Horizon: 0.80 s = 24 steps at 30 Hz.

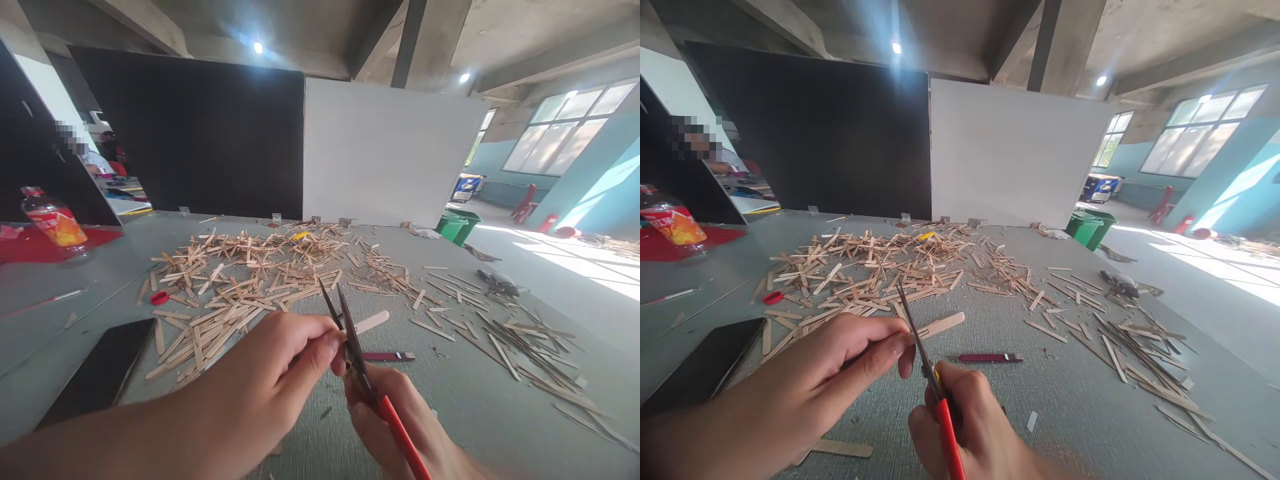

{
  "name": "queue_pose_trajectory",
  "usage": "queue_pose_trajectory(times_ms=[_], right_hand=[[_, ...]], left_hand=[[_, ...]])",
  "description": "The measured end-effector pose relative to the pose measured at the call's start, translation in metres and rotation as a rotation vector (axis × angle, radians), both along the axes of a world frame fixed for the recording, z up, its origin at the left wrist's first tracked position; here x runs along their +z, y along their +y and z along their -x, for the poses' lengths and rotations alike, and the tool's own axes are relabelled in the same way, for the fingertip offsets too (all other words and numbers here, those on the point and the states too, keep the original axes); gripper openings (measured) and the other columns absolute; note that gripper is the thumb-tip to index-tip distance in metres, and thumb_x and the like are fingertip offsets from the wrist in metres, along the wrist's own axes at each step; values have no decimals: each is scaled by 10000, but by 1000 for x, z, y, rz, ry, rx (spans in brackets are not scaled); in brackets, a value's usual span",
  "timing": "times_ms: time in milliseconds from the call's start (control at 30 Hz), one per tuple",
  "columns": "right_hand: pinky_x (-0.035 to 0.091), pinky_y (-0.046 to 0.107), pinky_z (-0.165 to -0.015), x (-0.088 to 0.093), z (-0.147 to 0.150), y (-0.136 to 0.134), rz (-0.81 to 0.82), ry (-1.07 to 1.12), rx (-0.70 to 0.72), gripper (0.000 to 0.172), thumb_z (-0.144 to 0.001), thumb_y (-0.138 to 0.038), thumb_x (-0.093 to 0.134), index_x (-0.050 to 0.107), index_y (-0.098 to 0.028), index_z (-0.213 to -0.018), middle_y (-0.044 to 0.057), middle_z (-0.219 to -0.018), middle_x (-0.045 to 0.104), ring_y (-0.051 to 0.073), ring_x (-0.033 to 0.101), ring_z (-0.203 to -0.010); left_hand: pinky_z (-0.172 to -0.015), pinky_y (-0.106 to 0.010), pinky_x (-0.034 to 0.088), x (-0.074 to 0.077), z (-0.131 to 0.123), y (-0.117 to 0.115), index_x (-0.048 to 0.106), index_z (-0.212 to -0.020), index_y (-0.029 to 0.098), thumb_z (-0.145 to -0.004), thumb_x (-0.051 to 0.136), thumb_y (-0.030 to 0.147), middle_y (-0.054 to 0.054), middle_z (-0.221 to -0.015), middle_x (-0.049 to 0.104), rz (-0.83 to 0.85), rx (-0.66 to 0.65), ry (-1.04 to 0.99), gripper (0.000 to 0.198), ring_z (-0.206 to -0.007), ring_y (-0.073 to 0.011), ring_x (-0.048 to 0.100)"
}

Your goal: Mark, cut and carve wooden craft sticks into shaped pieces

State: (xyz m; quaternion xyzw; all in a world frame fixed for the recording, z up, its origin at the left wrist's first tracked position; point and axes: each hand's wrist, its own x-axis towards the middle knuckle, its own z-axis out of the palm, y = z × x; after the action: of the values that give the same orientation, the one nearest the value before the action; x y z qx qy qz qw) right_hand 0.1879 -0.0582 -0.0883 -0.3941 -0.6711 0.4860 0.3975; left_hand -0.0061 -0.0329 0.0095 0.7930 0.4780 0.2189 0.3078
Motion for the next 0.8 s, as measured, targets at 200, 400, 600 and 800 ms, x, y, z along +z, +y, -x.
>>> queue_pose_trajectory(times_ms=[200, 400, 600, 800], right_hand=[[302, 290, -507, -5, -1, 1, -17, 0, -11, 434, -928, -644, 479, 399, -255, -751, -40, -645, 343, 140, 311, -561], [267, 295, -505, -4, 1, 0, -18, -25, 12, 468, -938, -678, 436, 340, -260, -751, -49, -641, 322, 134, 290, -559], [240, 282, -492, 5, -4, 3, 7, 8, 89, 560, -942, -781, 400, 330, -256, -759, -55, -646, 317, 121, 265, -554], [368, 282, -598, 14, -9, 6, -14, 79, 234, 559, -966, -768, 440, 476, -214, -898, -11, -760, 449, 136, 402, -653]], left_hand=[[-445, -217, 379, -1, -1, -2, 717, -902, 259, -1003, 420, 541, 20, -608, 583, 63, 25, -48, 422, -520, -157, 523], [-425, -206, 405, -1, 1, -2, 694, -885, 264, -1006, 386, 622, -14, -783, 681, 175, 19, -46, 488, -533, -147, 531], [-503, -225, 425, -2, 2, 0, 678, -895, 263, -1023, 381, 618, -25, -880, 709, 146, 18, -38, 481, -705, -185, 620], [-615, -222, 426, 3, 6, 4, 634, -831, 259, -1057, 428, 531, 37, -750, 597, -8, 25, -181, 410, -682, -142, 535]])
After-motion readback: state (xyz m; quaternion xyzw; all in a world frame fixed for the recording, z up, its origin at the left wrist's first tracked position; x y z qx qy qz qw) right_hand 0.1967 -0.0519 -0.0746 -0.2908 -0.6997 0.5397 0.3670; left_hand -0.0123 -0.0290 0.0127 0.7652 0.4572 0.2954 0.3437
